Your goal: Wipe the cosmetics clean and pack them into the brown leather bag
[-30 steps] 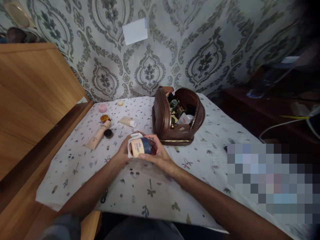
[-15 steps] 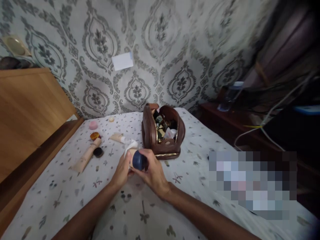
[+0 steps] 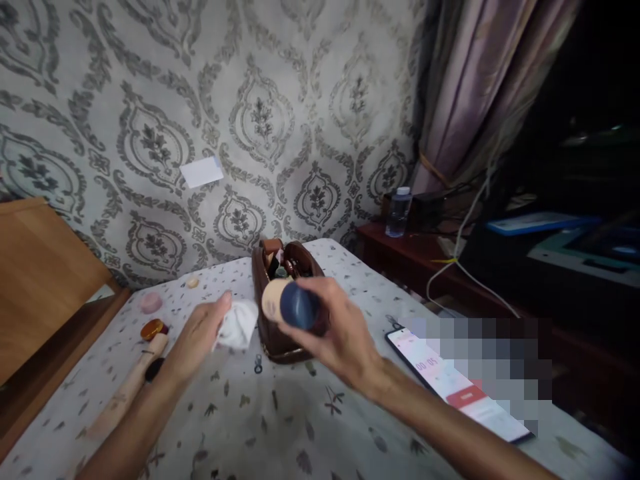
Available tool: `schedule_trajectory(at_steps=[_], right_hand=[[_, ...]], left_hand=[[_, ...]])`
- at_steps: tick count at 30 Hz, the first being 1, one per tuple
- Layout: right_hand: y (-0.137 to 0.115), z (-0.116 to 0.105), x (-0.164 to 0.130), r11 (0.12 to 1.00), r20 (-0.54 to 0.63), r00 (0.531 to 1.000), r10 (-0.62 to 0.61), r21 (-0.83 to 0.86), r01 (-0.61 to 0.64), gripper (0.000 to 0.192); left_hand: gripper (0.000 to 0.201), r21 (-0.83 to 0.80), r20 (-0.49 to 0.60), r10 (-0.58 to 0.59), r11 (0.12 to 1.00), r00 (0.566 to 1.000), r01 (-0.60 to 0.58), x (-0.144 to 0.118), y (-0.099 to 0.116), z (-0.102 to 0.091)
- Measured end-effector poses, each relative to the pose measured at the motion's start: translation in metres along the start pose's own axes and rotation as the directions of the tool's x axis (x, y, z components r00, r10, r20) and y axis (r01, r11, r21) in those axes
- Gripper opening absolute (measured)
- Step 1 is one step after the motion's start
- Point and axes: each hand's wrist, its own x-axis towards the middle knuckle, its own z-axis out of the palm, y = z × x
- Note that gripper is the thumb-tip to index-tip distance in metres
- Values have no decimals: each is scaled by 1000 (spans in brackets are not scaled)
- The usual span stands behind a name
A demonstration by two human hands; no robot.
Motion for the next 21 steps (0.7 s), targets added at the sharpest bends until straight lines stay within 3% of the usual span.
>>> schedule_trajectory(at_steps=[1, 3, 4, 6, 8, 10, 12, 15, 21], right_hand=[[8, -8, 12, 999, -42, 998, 52, 7, -52, 48], [27, -19, 38, 991, -64, 990, 129, 40, -126, 51], [38, -22, 51, 987, -54, 986, 157, 42, -155, 54], [59, -26, 74, 979, -17, 979, 205, 2, -205, 58], [76, -27, 92, 971, 50, 973, 227, -86, -223, 58], [85, -26, 105, 957, 127, 962, 244, -191, -217, 57], [88, -24, 114, 941, 206, 946, 251, -281, -188, 55], [85, -20, 123, 910, 301, 914, 271, -391, -141, 53], [84, -19, 139, 828, 396, 850, 348, -554, -81, 55]], left_hand=[[44, 159, 14, 90, 983, 996, -91, 15, 10, 2], [23, 386, 137, 304, 860, 943, -333, 49, 28, 11], [16, 476, 188, 383, 770, 904, -425, 66, 34, 18], [28, 652, 254, 480, 556, 840, -515, 100, 41, 34], [41, 759, 372, 468, 344, 802, -553, 129, 42, 46], [46, 786, 512, 375, 157, 773, -598, 150, 41, 53], [46, 755, 626, 255, 36, 737, -655, 163, 43, 55], [44, 703, 706, 136, -24, 695, -710, 171, 48, 54], [33, 709, 705, 56, -34, 707, -705, 173, 49, 56]])
